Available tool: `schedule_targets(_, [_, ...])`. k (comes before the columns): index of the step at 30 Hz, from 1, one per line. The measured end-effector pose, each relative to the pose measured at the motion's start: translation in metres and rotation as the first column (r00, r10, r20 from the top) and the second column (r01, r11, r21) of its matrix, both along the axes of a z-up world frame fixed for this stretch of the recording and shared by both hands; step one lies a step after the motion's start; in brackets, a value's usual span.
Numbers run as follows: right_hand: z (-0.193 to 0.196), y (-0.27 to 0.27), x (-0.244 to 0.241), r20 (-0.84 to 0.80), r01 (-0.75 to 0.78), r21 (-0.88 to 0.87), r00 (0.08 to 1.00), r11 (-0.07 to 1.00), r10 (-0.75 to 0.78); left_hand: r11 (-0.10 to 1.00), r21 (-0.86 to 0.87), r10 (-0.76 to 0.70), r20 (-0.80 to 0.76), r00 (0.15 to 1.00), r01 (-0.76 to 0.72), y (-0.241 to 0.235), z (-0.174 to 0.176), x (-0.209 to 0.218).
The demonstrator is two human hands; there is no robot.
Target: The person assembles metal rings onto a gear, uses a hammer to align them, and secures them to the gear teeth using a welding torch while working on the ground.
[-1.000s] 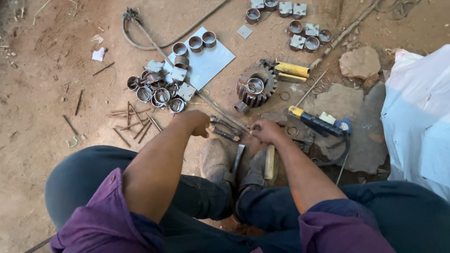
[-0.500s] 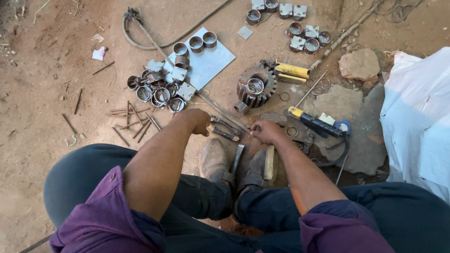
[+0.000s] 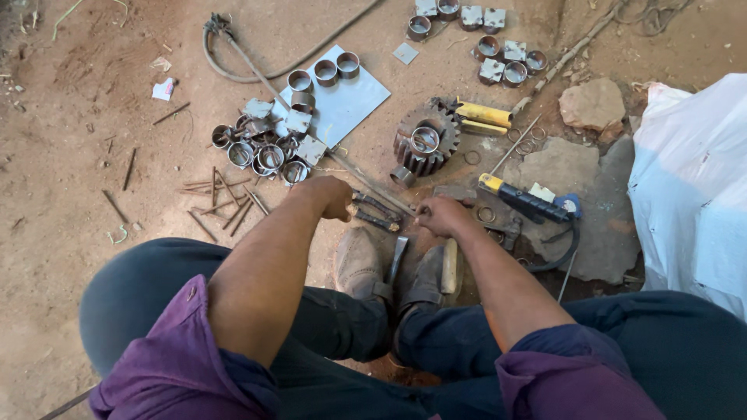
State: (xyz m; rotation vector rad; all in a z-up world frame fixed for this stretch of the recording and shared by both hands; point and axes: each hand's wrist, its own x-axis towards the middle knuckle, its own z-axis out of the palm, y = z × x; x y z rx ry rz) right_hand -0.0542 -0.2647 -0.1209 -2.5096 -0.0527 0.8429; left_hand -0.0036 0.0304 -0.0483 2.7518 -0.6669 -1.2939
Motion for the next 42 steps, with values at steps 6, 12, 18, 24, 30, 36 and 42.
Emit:
schedule_targets(6, [-0.013,0.000,-0.004,0.146,-0.165,-0.097,0.973,0.981,0.178,1.000,-0.013,-0.006,-0.002,1.000,0.006,0.002,0.001,0.000])
schedule_targets(12, [-0.014,0.007,-0.006,0.025,-0.186,-0.116,0.981,0.976,0.190,1.000,-0.004,-0.004,0.004,1.000,0.004,0.002,0.000,0.001])
schedule_targets(18, [-0.024,0.009,-0.005,-0.026,-0.302,-0.105,0.953,0.947,0.301,1.000,-0.020,0.021,0.002,1.000,-0.021,0.003,0.001,0.000])
schedule_targets(24, [-0.048,-0.001,0.000,-0.072,-0.325,-0.124,0.945,0.938,0.318,1.000,-0.010,-0.029,0.015,0.999,0.029,0.004,-0.002,0.001])
schedule_targets(30, [-0.057,-0.007,-0.001,-0.031,-0.334,-0.104,0.943,0.937,0.333,1.000,-0.030,0.003,0.022,1.000,-0.002,0.003,-0.012,0.002])
schedule_targets(36, [-0.051,-0.010,0.001,-0.114,-0.313,-0.042,0.945,0.949,0.307,0.999,0.020,-0.046,-0.005,0.999,0.046,0.003,-0.012,0.005])
schedule_targets(42, [-0.039,-0.002,0.002,-0.140,-0.289,-0.110,0.952,0.951,0.273,1.000,0.007,0.019,-0.004,1.000,-0.019,0.005,-0.013,0.005])
